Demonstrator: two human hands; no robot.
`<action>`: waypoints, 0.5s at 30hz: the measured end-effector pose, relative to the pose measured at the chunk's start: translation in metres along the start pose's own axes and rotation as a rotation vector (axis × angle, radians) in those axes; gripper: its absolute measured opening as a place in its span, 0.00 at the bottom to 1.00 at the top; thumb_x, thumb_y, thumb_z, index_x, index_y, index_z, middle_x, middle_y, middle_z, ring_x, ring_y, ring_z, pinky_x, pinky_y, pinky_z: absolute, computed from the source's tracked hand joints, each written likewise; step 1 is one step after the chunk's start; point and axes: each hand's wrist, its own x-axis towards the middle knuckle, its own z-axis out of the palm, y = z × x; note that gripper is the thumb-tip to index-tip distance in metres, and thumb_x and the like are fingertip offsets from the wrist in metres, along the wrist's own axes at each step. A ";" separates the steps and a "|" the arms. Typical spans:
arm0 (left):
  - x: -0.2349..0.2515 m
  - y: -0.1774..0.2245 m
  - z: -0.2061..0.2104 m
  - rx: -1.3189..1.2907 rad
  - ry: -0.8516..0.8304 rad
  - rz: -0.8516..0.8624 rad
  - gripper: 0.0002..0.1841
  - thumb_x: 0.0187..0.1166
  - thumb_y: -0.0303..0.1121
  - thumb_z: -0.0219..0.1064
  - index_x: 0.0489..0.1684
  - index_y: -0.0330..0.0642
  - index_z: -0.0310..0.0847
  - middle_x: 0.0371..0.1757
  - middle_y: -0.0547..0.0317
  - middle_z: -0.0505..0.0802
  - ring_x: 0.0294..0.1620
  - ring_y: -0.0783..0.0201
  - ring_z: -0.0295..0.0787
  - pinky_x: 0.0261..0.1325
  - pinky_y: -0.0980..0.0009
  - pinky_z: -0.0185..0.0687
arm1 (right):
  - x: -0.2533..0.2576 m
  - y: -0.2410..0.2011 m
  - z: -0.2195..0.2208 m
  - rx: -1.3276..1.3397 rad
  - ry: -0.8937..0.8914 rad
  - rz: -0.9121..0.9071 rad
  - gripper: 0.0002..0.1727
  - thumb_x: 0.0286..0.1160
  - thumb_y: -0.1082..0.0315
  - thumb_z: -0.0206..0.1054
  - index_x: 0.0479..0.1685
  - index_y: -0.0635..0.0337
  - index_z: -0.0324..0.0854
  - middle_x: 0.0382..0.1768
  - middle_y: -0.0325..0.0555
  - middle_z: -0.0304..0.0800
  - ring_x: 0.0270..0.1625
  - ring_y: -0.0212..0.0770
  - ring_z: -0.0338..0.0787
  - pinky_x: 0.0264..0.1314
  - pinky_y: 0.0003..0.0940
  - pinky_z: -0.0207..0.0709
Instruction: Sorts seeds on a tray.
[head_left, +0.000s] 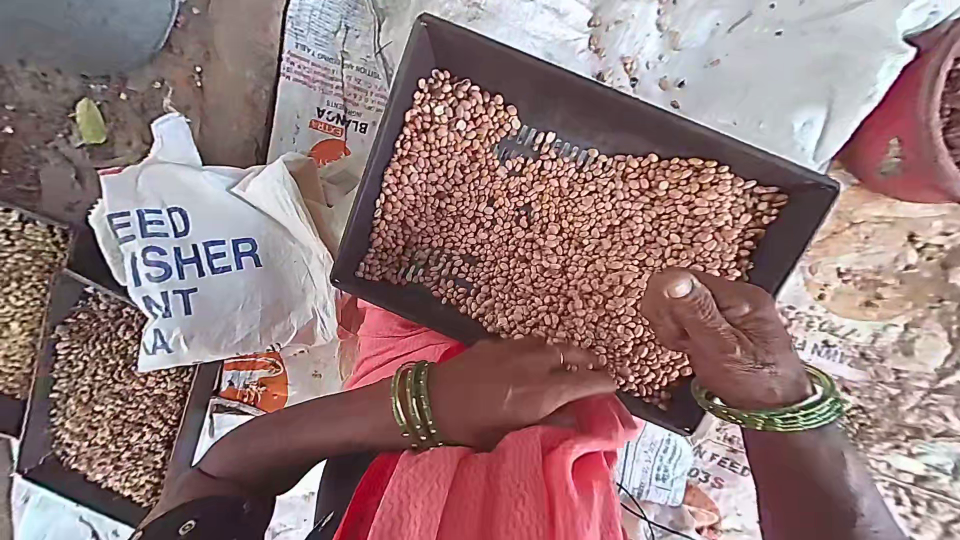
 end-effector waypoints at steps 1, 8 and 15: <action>-0.007 -0.001 -0.004 -0.053 -0.068 0.033 0.18 0.88 0.36 0.61 0.73 0.45 0.82 0.72 0.47 0.88 0.72 0.46 0.86 0.67 0.51 0.84 | 0.004 0.001 0.004 -0.021 -0.009 -0.002 0.24 0.89 0.40 0.54 0.20 0.37 0.73 0.13 0.19 0.63 0.14 0.17 0.62 0.16 0.14 0.56; -0.064 -0.024 -0.032 -0.107 -0.075 -0.065 0.18 0.92 0.41 0.55 0.67 0.44 0.86 0.67 0.55 0.92 0.71 0.58 0.86 0.73 0.59 0.80 | 0.045 0.007 0.044 -0.624 -0.032 -0.083 0.18 0.91 0.58 0.55 0.44 0.61 0.86 0.20 0.43 0.81 0.19 0.39 0.80 0.21 0.39 0.73; -0.097 -0.049 -0.062 0.081 0.078 -0.312 0.24 0.91 0.53 0.50 0.63 0.51 0.89 0.67 0.66 0.92 0.68 0.71 0.87 0.70 0.66 0.82 | 0.065 -0.001 0.070 -1.160 -0.294 0.057 0.13 0.90 0.67 0.57 0.64 0.57 0.82 0.33 0.61 0.92 0.32 0.67 0.93 0.27 0.61 0.80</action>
